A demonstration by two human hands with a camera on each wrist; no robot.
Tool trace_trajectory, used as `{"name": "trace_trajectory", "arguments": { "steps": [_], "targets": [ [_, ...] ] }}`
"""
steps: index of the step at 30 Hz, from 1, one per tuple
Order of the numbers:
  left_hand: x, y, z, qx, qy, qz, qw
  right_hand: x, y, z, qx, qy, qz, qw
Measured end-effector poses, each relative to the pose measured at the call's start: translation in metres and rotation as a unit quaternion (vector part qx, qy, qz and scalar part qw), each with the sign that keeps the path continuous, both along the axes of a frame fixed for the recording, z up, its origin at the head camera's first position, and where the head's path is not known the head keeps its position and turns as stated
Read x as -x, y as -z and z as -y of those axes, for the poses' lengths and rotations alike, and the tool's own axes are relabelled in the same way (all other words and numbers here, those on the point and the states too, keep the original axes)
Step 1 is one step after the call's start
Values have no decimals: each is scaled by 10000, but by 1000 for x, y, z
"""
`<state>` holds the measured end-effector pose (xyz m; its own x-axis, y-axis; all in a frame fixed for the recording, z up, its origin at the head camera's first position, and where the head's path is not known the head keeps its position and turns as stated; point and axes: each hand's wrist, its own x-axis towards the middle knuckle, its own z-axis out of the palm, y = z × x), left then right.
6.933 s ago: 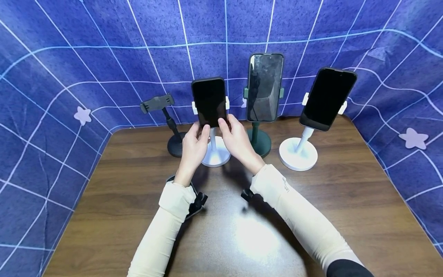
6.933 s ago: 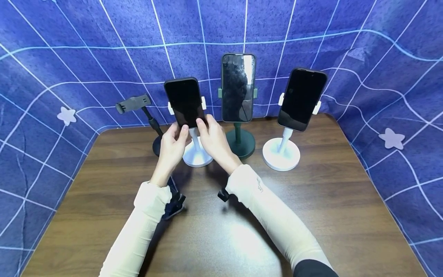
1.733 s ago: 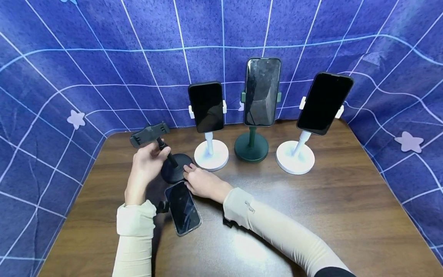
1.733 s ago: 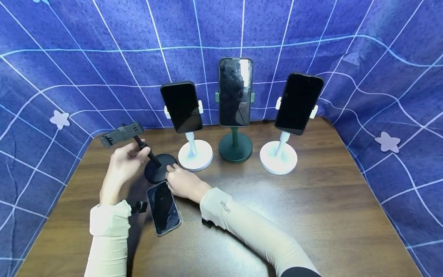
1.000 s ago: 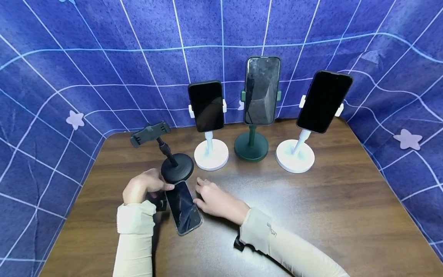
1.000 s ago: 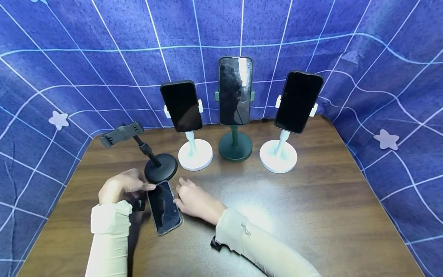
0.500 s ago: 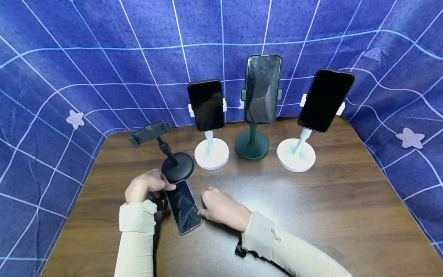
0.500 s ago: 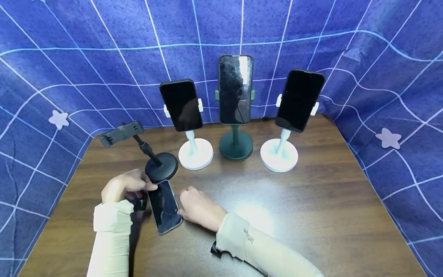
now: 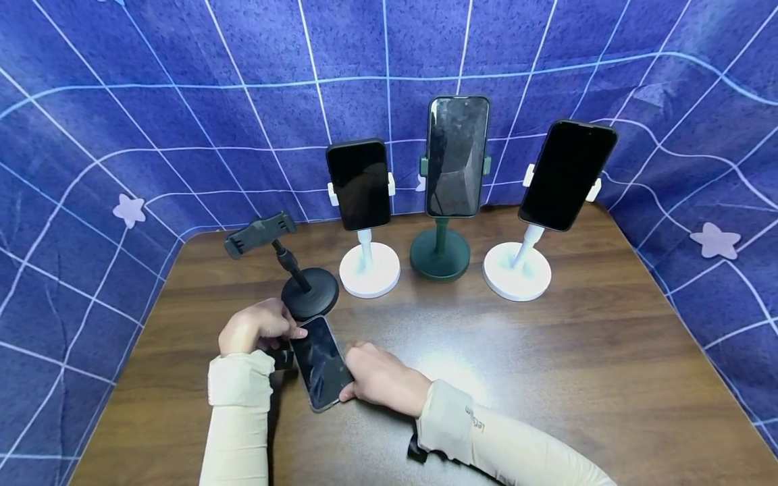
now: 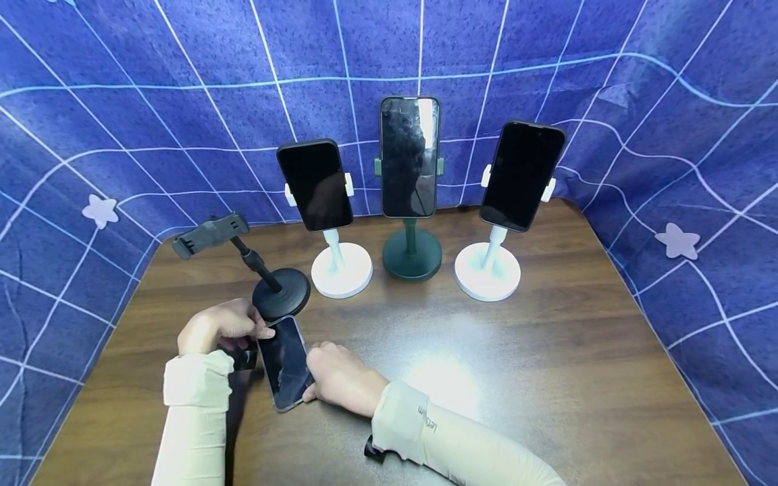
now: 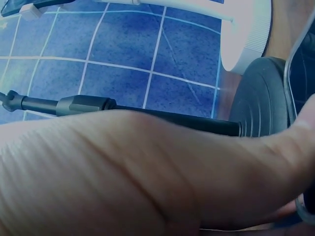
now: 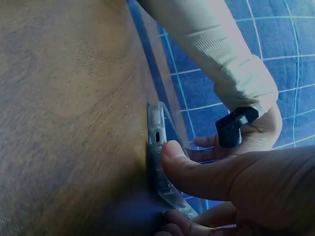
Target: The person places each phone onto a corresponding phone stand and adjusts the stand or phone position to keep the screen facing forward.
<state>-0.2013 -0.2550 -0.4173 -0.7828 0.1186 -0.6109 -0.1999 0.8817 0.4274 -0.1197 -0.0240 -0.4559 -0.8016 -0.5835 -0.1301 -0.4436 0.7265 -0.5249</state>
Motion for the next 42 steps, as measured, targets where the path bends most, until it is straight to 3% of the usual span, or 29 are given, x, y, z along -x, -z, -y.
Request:
{"name": "trace_trajectory", "arguments": {
  "steps": [5, 12, 14, 23, 29, 32, 37, 42],
  "targets": [
    [-2, -3, 3, -184, 32, -62, 9998, 2, 1, 0, 112, 5, 94, 9999],
    [-5, -15, 8, -529, 996, -471, 9925, 6, -1, -1, 64, 130, 544, 9984],
    [-6, -19, 7, -677, 1095, -593, 9899, 6, -2, -2, 75, 120, 623, 9980],
    [-12, -31, -1, -1835, 829, -792, 9763, 13, -7, -12, 125, 3, 988, 9950],
    [-16, -39, -5, -1695, 849, -1258, 9738, 25, -13, -18, 483, -305, 828, 9949],
    [-16, -42, -10, -1434, 918, -1682, 9709, 28, -17, -20, 965, -220, 1182, 9880],
    [-15, -45, -19, -1205, 976, -2385, 9587, 30, -19, -22, 1801, 104, 1767, 9676],
    [-17, -48, -29, -1568, 696, -2911, 9412, 35, -25, -28, 2055, 211, 1690, 9637]
  ]
}}
